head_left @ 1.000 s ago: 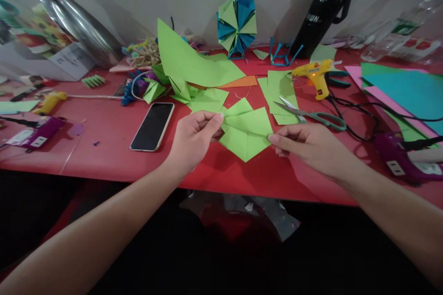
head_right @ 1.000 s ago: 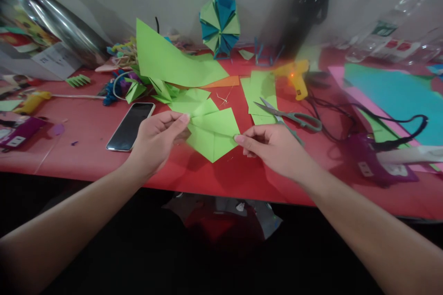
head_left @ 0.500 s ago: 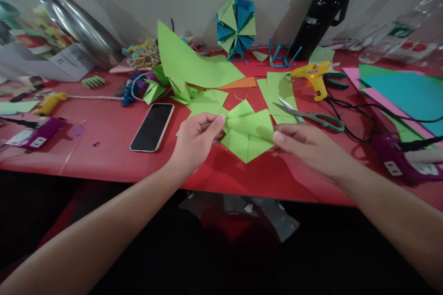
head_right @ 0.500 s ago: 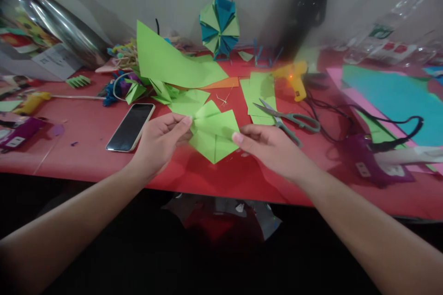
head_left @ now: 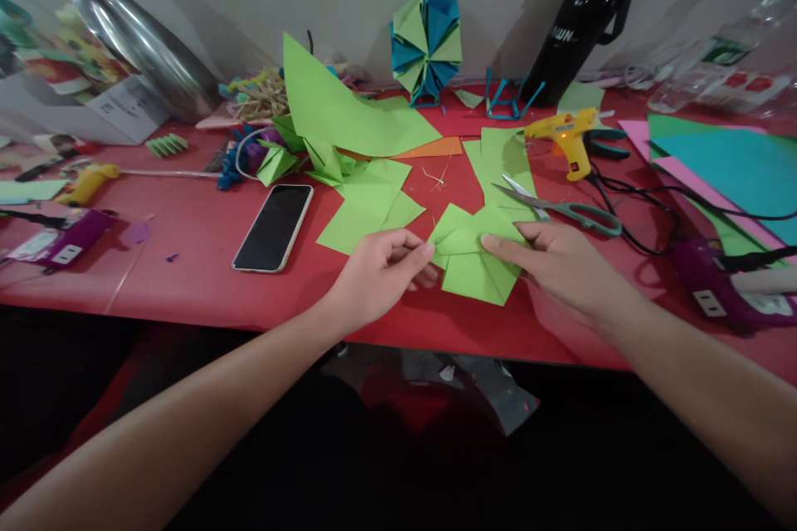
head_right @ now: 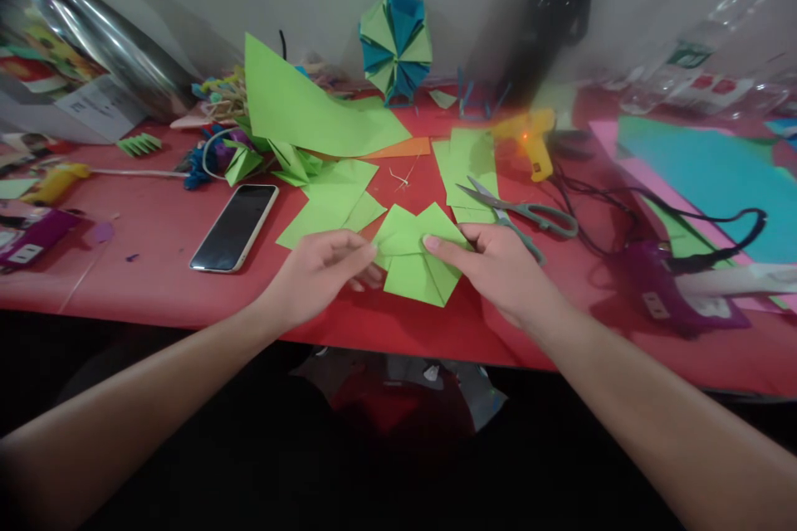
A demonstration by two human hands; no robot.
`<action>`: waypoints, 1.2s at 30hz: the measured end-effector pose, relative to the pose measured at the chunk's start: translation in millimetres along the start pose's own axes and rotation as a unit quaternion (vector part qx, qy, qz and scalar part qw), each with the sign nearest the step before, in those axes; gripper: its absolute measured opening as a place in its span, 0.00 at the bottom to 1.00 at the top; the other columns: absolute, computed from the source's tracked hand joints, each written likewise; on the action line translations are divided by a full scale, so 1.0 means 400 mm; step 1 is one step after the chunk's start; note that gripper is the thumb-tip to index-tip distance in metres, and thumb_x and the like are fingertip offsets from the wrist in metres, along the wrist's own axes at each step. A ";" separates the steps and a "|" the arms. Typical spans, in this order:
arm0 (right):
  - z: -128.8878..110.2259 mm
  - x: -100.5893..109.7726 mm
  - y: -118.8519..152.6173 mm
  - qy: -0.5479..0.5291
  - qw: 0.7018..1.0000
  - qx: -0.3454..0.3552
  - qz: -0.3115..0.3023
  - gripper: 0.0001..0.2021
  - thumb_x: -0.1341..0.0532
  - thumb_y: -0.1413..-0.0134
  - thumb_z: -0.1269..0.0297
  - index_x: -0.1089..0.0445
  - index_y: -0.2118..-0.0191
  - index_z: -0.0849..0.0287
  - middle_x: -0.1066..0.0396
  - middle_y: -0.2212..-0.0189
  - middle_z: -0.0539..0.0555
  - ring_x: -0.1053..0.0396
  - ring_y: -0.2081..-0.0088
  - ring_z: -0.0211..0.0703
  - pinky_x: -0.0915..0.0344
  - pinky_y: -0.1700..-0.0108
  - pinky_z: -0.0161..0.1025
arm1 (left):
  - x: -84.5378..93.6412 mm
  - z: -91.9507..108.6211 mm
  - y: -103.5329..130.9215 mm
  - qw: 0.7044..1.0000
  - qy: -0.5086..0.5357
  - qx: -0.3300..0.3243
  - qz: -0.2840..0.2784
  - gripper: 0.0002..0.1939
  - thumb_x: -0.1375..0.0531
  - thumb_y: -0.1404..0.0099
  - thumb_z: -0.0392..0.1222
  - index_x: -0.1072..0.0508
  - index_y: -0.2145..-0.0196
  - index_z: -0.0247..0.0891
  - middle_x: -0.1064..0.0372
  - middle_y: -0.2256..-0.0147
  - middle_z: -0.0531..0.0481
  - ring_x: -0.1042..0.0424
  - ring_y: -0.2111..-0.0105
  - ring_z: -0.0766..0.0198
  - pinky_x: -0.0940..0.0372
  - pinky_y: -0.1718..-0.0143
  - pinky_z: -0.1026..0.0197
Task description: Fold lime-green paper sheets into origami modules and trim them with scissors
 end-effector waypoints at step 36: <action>-0.002 0.009 -0.011 0.197 0.971 0.111 0.074 0.17 0.39 0.36 0.47 0.26 0.64 0.56 0.24 0.70 0.54 0.30 0.69 0.45 0.36 0.67 0.41 | -0.002 -0.013 -0.013 0.992 0.067 0.106 -0.032 0.12 0.41 0.26 0.38 0.30 0.70 0.34 0.23 0.76 0.48 0.23 0.78 0.67 0.27 0.74 0.66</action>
Point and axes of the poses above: each hand's wrist, its own y-axis away from the middle knuckle, its own x-axis out of the back of the hand, z = x × y, the point moved 5 cm from there along -y, towards the middle knuckle
